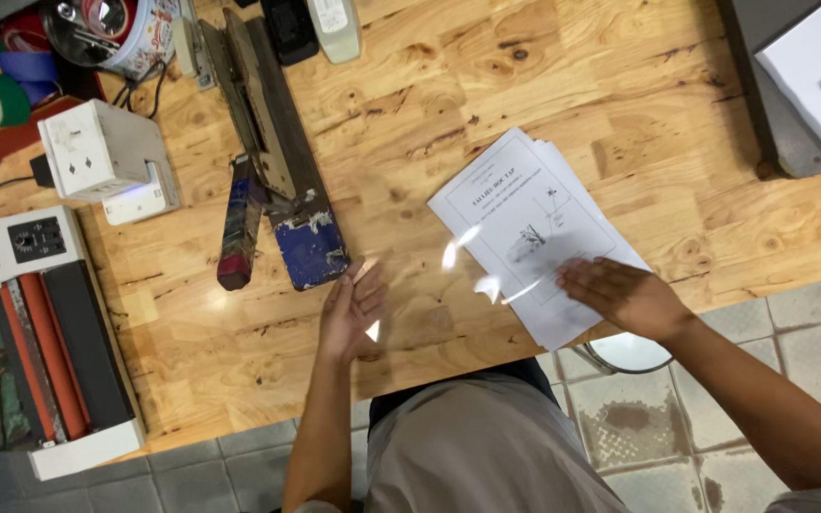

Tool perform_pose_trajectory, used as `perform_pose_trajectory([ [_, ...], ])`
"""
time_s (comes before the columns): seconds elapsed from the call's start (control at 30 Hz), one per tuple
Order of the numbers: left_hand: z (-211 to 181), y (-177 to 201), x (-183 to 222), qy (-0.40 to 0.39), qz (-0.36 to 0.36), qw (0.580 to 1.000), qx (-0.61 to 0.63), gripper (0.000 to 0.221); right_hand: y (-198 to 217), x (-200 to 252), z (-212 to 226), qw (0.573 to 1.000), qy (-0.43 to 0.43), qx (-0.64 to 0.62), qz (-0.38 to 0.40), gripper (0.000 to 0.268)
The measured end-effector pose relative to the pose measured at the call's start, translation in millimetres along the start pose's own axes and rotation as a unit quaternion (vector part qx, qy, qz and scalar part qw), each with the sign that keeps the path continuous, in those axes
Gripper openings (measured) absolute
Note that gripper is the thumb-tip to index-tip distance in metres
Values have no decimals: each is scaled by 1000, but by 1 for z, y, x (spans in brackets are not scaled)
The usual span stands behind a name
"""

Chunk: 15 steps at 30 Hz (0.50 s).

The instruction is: The person aligns a stack of printed papers on a wooden workbench and uses a manual stapler to fasten them together. The person then picks up a hammer and taps the stapled edge of the document stack.

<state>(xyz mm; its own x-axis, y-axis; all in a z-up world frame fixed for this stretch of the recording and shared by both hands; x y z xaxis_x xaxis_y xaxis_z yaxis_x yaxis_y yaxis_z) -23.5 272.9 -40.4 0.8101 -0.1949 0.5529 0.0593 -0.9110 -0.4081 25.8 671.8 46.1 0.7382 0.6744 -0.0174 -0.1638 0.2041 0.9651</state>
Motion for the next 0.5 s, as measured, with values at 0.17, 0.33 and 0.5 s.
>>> perform_pose_trajectory([
  [0.17,12,36,13,100,-81,979,-156,46,-54,12,-12,996,-42,46,67,48],
  [0.33,39,55,19,106,-140,980,-95,40,-41,14,3,999,-10,-37,-35,66],
  [0.5,38,68,6,13,-176,942,-284,35,-41,14,-61,953,-299,-28,-29,78],
])
Point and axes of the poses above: each hand's wrist, its own x-axis away from the middle knuckle, its own y-axis out of the back of the hand, z = x × y, the point moved 9 cm from there along -x, towards the middle knuckle, and after that the axes turned 5 degrees about -x, right-handed, at the moved point
